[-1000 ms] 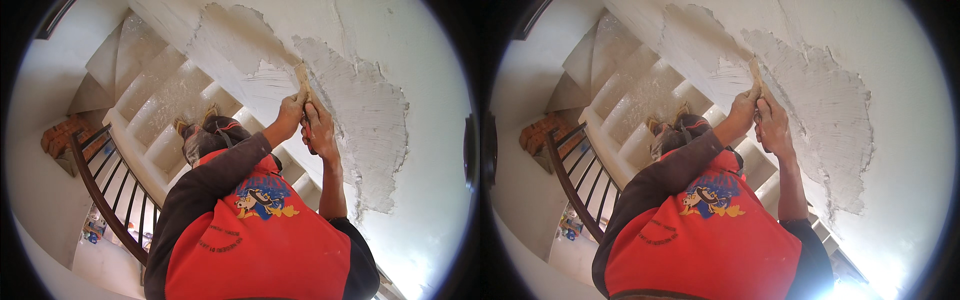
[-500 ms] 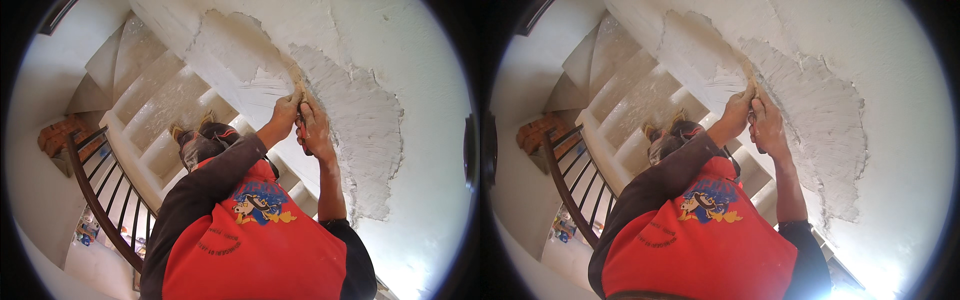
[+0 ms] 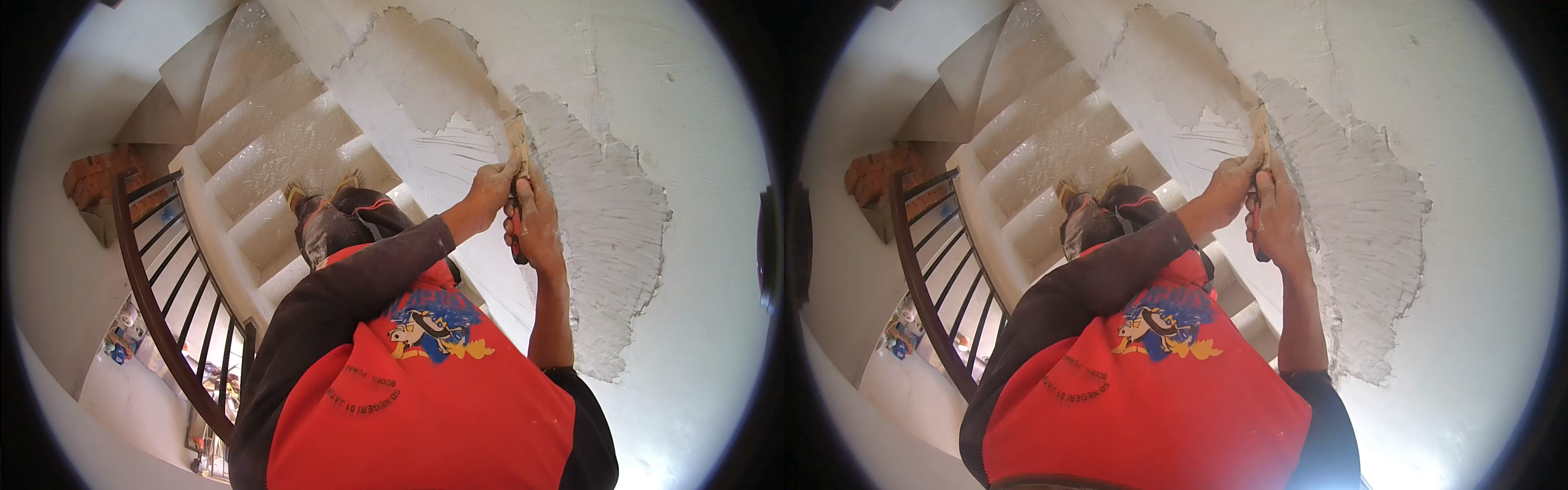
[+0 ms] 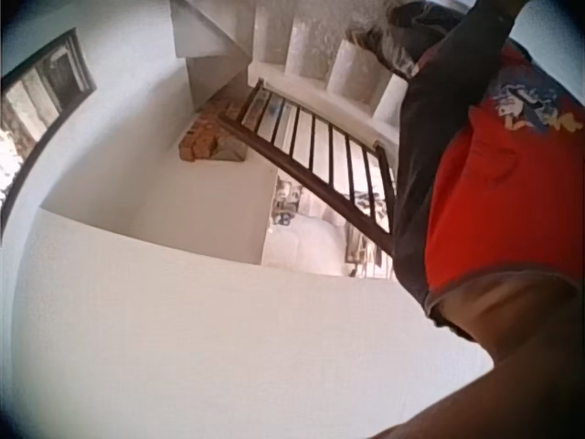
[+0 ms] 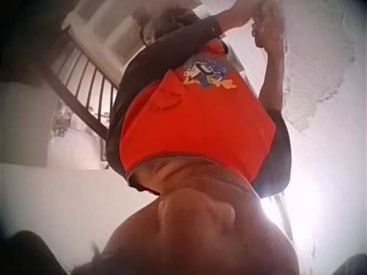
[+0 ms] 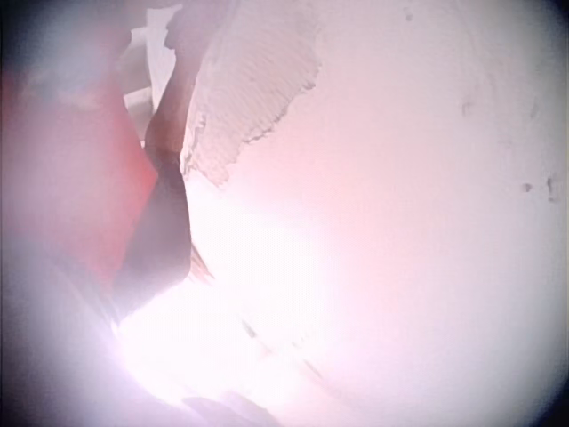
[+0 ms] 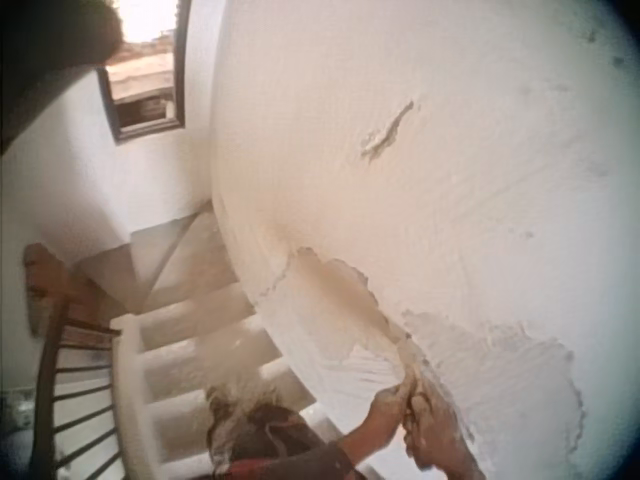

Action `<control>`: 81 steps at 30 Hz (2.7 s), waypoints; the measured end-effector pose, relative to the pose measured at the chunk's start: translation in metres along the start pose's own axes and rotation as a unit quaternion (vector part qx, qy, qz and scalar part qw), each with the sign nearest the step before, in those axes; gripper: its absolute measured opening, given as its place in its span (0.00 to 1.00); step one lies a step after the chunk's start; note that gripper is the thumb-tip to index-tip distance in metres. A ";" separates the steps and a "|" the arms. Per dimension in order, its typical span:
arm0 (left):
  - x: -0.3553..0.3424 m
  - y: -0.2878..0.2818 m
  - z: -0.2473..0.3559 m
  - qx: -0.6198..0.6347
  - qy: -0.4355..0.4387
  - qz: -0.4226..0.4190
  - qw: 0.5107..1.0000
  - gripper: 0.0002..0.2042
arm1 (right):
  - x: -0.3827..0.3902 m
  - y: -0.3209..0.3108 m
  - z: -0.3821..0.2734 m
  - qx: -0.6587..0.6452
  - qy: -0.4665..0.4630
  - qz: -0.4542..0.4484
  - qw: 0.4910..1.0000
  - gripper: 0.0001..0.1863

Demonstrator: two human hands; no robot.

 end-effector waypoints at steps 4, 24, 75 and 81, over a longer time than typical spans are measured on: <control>-0.003 0.003 -0.006 -0.002 -0.011 -0.007 1.000 0.26 | 0.005 -0.003 -0.005 0.044 0.009 0.012 0.999 0.18; -0.006 0.003 -0.005 0.030 -0.027 -0.022 0.999 0.24 | -0.003 0.000 -0.005 0.013 -0.007 -0.022 1.000 0.15; -0.004 0.000 0.021 0.094 -0.011 0.032 0.995 0.24 | -0.006 0.016 -0.028 0.058 -0.020 0.027 0.998 0.18; -0.010 0.013 0.019 0.133 -0.016 -0.004 0.991 0.23 | -0.010 0.006 -0.026 0.022 0.056 0.031 0.998 0.16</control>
Point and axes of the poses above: each hand's wrist, its own x-axis away from the middle knuckle, its own y-axis out of the palm, z = x × y, the point moved 2 cm from there along -x, towards the middle knuckle, and after that the axes turned 10 degrees about x, right-handed, at the moved point
